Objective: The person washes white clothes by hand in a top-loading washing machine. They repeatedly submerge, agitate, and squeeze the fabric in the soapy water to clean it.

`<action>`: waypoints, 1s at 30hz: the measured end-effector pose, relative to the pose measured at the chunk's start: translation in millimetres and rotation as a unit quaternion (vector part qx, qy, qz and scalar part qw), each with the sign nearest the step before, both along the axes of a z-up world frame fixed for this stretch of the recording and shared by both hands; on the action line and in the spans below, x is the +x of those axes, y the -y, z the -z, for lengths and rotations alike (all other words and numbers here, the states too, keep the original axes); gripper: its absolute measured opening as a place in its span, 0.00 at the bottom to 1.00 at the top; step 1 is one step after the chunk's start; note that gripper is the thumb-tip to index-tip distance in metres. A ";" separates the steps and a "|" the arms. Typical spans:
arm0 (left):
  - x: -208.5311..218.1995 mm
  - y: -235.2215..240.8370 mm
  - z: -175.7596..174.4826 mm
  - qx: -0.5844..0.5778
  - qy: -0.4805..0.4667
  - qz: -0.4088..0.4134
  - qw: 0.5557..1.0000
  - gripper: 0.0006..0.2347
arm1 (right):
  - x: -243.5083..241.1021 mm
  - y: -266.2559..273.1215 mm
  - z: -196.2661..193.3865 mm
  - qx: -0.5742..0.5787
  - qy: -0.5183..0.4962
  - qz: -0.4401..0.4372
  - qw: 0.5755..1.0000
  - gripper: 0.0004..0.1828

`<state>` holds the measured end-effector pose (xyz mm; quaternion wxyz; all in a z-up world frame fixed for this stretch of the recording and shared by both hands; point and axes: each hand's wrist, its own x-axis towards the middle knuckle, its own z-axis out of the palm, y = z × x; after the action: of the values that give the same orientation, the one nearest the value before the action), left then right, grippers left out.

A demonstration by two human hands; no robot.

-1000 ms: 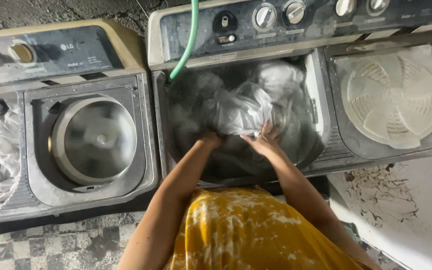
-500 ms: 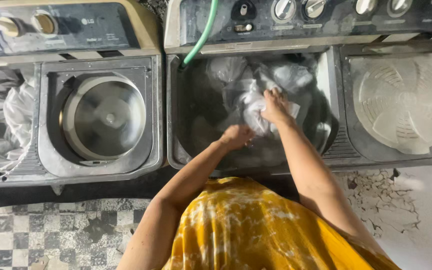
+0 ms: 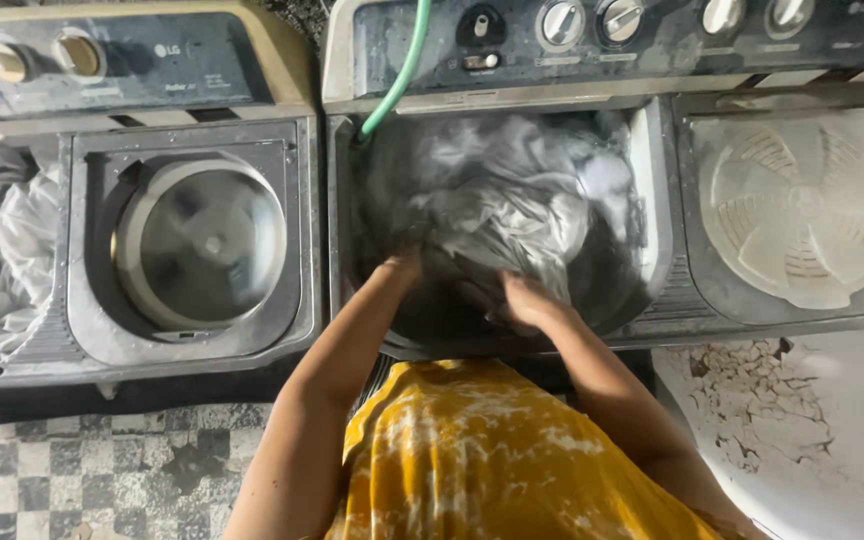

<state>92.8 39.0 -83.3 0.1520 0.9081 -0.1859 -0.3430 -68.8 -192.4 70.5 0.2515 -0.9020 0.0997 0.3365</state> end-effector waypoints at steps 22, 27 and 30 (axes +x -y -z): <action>-101.2 49.8 -139.7 -0.256 -0.018 -0.073 0.964 0.23 | 95.9 99.4 88.7 -0.145 0.183 0.183 0.955 0.25; -80.1 24.8 -117.3 -0.354 0.188 -0.158 0.903 0.25 | 63.9 62.7 52.9 -0.121 0.212 0.144 0.959 0.21; -63.5 19.0 -131.0 -0.332 0.211 -0.163 0.905 0.34 | 37.5 39.7 22.6 -0.088 0.246 0.121 0.958 0.19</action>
<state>29.3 20.0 47.7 0.4560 0.8738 -0.1657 -0.0323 -31.2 -232.1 47.9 0.2266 -0.9566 0.1725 0.0614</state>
